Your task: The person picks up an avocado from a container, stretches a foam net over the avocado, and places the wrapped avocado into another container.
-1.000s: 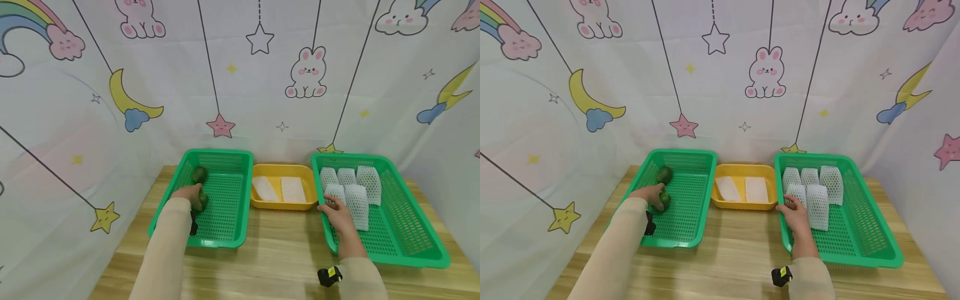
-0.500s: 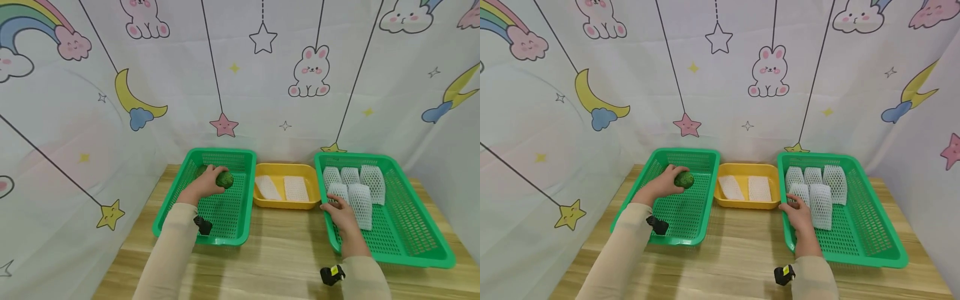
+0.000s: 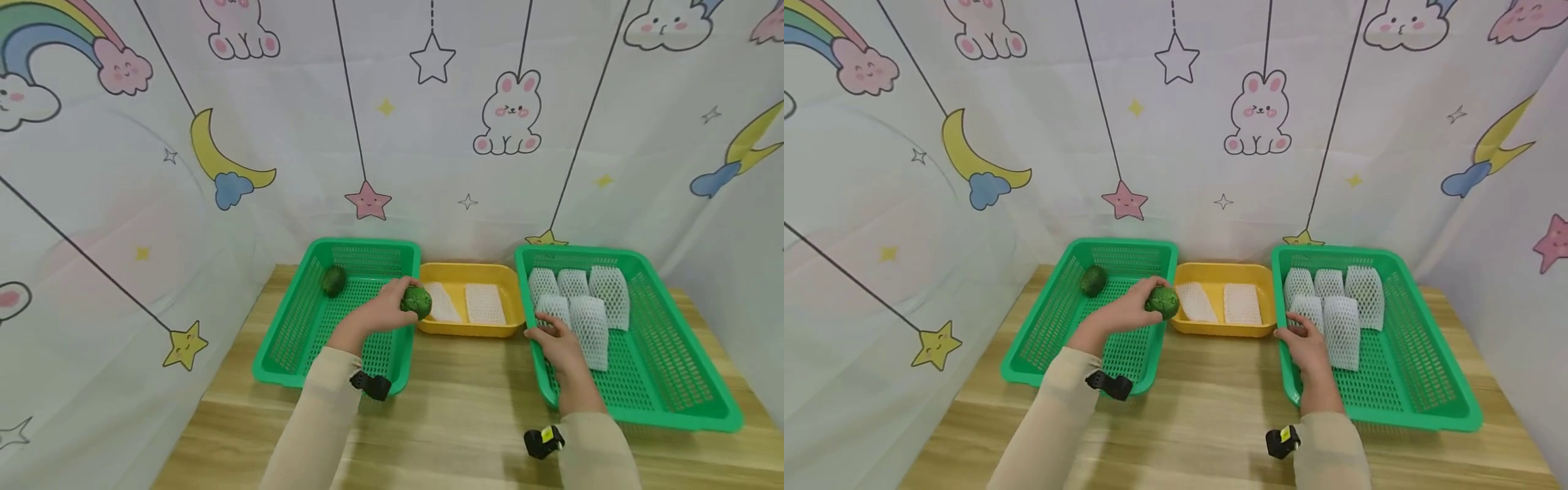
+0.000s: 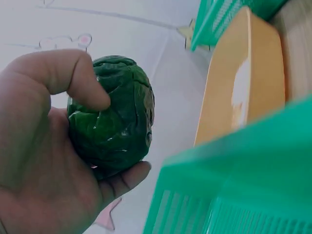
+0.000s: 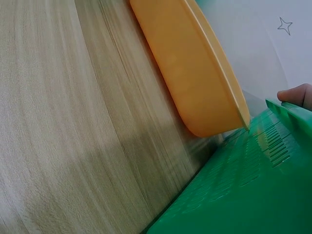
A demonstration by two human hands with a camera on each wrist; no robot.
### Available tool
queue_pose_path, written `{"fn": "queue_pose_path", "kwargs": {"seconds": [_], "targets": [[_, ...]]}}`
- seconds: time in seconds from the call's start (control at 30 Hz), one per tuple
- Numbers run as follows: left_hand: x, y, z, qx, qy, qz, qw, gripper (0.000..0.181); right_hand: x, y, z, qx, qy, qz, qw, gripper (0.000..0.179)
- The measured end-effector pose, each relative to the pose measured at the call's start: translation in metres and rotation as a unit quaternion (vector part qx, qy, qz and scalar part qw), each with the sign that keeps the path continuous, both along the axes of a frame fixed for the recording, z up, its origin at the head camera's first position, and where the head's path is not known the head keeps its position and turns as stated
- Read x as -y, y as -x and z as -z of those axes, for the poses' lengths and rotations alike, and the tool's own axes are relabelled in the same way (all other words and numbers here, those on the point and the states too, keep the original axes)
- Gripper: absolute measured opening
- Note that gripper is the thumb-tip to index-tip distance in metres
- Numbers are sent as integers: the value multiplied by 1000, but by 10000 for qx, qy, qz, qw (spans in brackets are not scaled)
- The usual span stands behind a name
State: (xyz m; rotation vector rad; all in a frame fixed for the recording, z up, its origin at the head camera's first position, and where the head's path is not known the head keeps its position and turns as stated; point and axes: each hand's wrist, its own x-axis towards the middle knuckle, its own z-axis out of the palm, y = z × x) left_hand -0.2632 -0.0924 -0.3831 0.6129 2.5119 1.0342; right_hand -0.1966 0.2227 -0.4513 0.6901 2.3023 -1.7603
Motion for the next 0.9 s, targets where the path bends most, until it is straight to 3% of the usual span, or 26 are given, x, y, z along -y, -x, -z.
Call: {"fn": "queue_pose_path", "kwargs": {"seconds": [0.13,0.33,0.5,0.6,0.7,0.9], "targets": [[-17,-9,2,-21,-144,32,9999,49,-1,2,0,-25,5,13,10000,64],[-47,-31,10,-391,-118,36,9992,58,0,2,-1,-5,65,47,10000,62],[-82,-57,21,-843,171,-332,9957,63,0,1,-3,-12,50,64,10000,62],[-98,-68,32,-949,193,-630,9933,63,0,1,-3,-41,9,53,10000,61],[-106,-71,44,-835,183,-859,9926,60,-1,2,-2,-66,18,-2,10000,61],[-111,-66,71,-654,3,-1084,9920,54,-1,3,0,-52,54,49,10000,61]]}}
